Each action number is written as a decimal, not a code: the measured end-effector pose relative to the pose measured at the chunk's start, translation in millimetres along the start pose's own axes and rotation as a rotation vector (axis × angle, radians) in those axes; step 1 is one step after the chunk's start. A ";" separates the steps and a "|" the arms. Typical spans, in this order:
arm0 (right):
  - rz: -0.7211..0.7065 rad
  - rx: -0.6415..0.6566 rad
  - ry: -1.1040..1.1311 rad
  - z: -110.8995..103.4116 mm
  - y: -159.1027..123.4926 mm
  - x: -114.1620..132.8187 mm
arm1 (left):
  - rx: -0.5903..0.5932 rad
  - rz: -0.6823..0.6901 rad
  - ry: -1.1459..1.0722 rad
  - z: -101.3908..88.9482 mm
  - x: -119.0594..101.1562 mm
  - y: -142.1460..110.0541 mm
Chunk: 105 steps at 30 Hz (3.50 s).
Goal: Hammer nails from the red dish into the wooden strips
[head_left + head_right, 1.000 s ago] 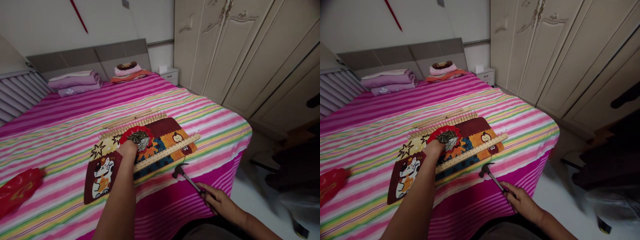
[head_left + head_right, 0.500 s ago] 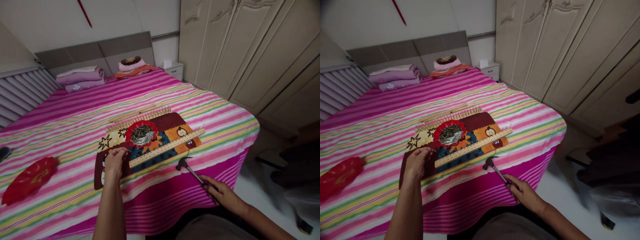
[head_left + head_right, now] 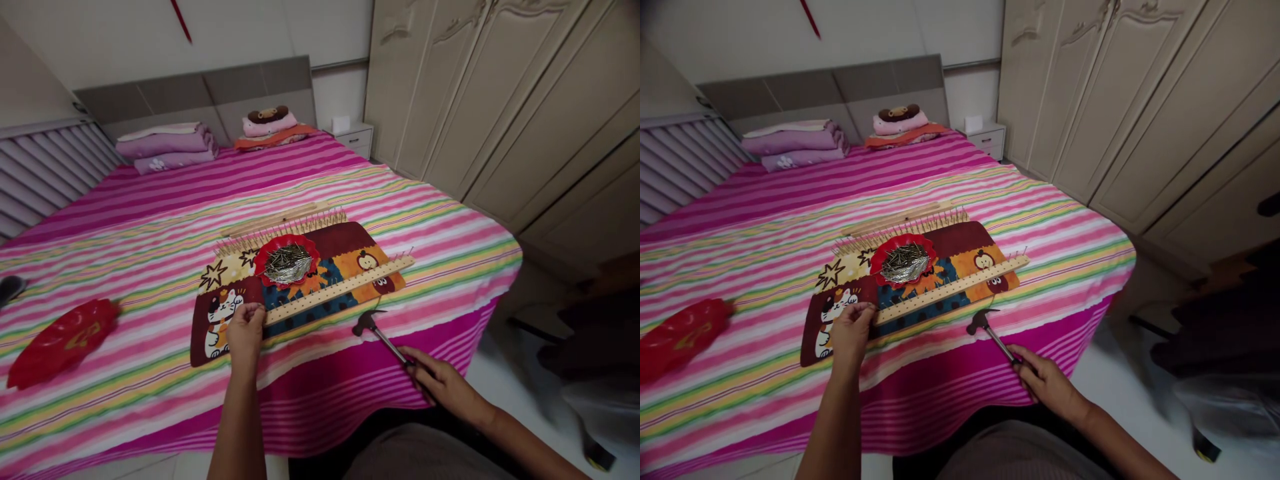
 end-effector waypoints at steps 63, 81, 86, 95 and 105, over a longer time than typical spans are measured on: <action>-0.209 -0.026 -0.260 -11.1 6.1 5.3 | 0.309 0.188 1.175 63.1 -72.1 57.6; -0.115 -0.007 -0.122 -5.8 5.9 1.7 | 0.151 0.085 0.633 -10.2 -65.9 38.4; -0.094 0.014 -0.108 -6.7 6.9 -3.8 | 0.141 -0.026 0.684 -50.2 -58.0 19.5; -0.105 0.006 -0.139 -7.4 7.4 -3.9 | 0.325 -0.112 0.864 -43.8 -44.6 14.2; -0.101 0.022 -0.116 -5.7 5.4 2.5 | 0.325 -0.095 0.944 -40.5 -46.4 12.2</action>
Point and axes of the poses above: each hand's wrist, its own y-axis towards the middle knuckle, its own z-axis out of the palm, x = y × z, the point moved 2 cm from there along y, towards the middle knuckle, and after that the axes turned 12 degrees about x, right-handed, at the moved point
